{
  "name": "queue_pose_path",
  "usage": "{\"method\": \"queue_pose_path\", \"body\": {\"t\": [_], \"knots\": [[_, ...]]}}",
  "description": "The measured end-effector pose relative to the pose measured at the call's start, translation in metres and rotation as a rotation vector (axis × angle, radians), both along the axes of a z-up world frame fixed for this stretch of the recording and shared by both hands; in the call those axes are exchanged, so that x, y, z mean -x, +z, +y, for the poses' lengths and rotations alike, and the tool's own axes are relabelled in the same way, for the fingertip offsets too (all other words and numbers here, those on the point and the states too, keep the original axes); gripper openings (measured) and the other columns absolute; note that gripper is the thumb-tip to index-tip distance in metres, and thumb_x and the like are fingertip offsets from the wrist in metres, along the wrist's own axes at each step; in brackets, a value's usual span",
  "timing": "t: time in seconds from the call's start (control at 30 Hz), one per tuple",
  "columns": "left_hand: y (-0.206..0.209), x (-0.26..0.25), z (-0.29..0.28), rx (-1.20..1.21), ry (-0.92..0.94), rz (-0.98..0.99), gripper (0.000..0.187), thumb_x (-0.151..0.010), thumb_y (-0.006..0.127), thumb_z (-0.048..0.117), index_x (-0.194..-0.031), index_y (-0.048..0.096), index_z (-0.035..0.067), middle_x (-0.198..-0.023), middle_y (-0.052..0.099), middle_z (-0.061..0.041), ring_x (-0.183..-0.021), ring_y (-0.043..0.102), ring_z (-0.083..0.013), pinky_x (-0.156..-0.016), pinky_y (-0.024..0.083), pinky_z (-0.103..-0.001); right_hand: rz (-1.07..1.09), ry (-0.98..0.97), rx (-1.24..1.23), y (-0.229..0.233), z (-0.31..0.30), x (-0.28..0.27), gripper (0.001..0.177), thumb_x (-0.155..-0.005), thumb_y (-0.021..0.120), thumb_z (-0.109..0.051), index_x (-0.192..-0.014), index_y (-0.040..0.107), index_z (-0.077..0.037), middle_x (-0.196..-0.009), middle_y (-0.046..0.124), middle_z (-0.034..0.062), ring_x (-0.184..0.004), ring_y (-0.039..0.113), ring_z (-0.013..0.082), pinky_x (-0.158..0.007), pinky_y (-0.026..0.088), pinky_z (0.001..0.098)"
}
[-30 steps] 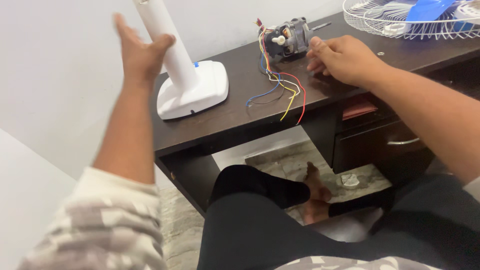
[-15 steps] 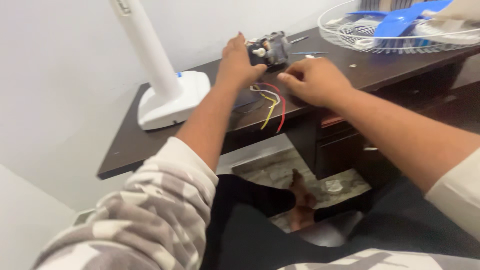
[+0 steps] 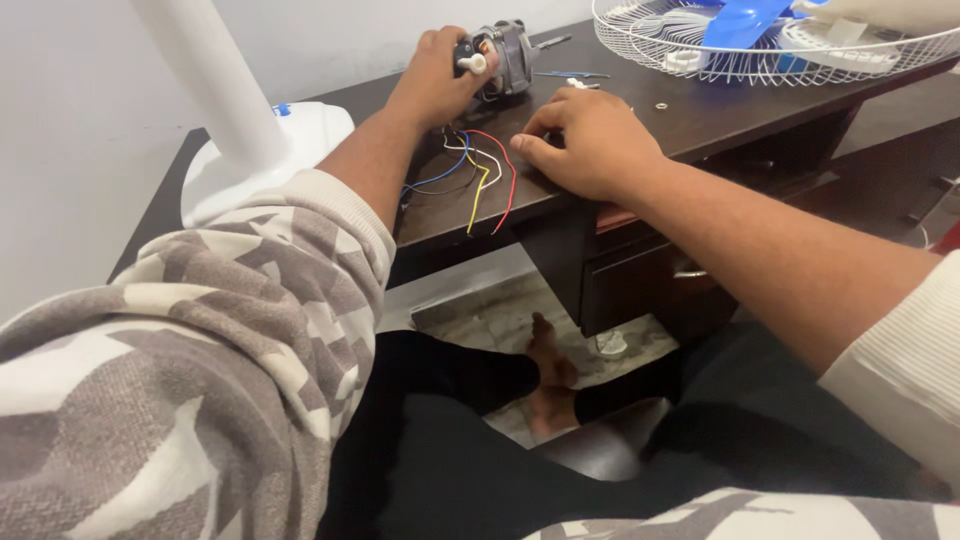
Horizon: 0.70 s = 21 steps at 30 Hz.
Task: The person secures the rear housing of a table fan to the motor assembly using a screwdriver and screws. They then attach the front housing to complete the fan head assembly.
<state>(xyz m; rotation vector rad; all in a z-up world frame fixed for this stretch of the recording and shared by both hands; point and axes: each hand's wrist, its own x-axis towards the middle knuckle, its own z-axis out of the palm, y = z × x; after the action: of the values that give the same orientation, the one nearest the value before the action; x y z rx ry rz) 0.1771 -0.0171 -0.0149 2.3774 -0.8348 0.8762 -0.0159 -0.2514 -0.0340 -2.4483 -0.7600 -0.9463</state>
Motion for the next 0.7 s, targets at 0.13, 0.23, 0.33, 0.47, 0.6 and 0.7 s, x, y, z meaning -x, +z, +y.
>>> {"method": "queue_pose_path", "body": {"t": [0.13, 0.23, 0.33, 0.47, 0.6, 0.7], "knots": [[-0.004, 0.011, -0.013, 0.103, 0.060, -0.119, 0.061, -0.096, 0.067, 0.059, -0.122, 0.057, 0.004, -0.119, 0.062, -0.023, -0.112, 0.062, -0.0407, -0.094, 0.050, -0.049, 0.020, -0.009, -0.003, -0.001, 0.001, 0.000, 0.033, -0.094, 0.068, -0.040, -0.097, 0.079, -0.010, -0.105, 0.070, 0.0126, -0.103, 0.064, 0.0359, -0.090, 0.049, 0.0471], [-0.002, 0.021, -0.024, 0.182, 0.143, -0.150, 0.057, -0.095, 0.066, 0.061, -0.109, 0.062, 0.006, -0.105, 0.069, -0.021, -0.102, 0.065, -0.0416, -0.087, 0.051, -0.051, -0.005, 0.000, 0.003, -0.002, 0.002, 0.001, 0.033, -0.095, 0.068, -0.040, -0.097, 0.079, -0.009, -0.105, 0.071, 0.0133, -0.102, 0.064, 0.0364, -0.090, 0.050, 0.0467], [0.007, 0.023, -0.028, 0.271, 0.234, -0.168, 0.049, -0.096, 0.061, 0.058, -0.097, 0.068, 0.009, -0.092, 0.073, -0.019, -0.092, 0.068, -0.0430, -0.081, 0.052, -0.053, -0.021, -0.008, -0.023, -0.001, 0.002, 0.002, 0.033, -0.094, 0.069, -0.040, -0.097, 0.079, -0.009, -0.106, 0.072, 0.0134, -0.101, 0.065, 0.0371, -0.090, 0.050, 0.0469], [0.008, 0.018, -0.019, 0.366, 0.340, -0.218, 0.051, -0.103, 0.051, 0.054, -0.088, 0.067, 0.008, -0.084, 0.073, -0.020, -0.087, 0.067, -0.0465, -0.077, 0.053, -0.056, 0.052, -0.038, -0.070, -0.002, 0.002, 0.003, 0.033, -0.093, 0.069, -0.040, -0.096, 0.079, -0.009, -0.105, 0.072, 0.0132, -0.100, 0.066, 0.0362, -0.088, 0.051, 0.0465], [0.014, 0.018, -0.006, 0.591, 0.310, -0.131, 0.061, -0.099, 0.046, 0.061, -0.080, 0.069, 0.008, -0.080, 0.076, -0.018, -0.080, 0.071, -0.0414, -0.074, 0.054, -0.051, 0.063, -0.050, -0.075, 0.000, 0.003, 0.008, 0.033, -0.093, 0.068, -0.040, -0.098, 0.079, -0.008, -0.105, 0.072, 0.0134, -0.098, 0.067, 0.0352, -0.087, 0.052, 0.0457], [0.024, 0.025, 0.000, 0.843, 0.300, 0.020, 0.068, -0.094, 0.045, 0.066, -0.077, 0.071, 0.005, -0.077, 0.077, -0.017, -0.066, 0.076, -0.0341, -0.061, 0.057, -0.046, 0.094, -0.074, -0.099, 0.002, 0.005, 0.013, 0.035, -0.093, 0.068, -0.041, -0.098, 0.079, -0.009, -0.105, 0.073, 0.0130, -0.098, 0.069, 0.0333, -0.087, 0.052, 0.0450]]}}
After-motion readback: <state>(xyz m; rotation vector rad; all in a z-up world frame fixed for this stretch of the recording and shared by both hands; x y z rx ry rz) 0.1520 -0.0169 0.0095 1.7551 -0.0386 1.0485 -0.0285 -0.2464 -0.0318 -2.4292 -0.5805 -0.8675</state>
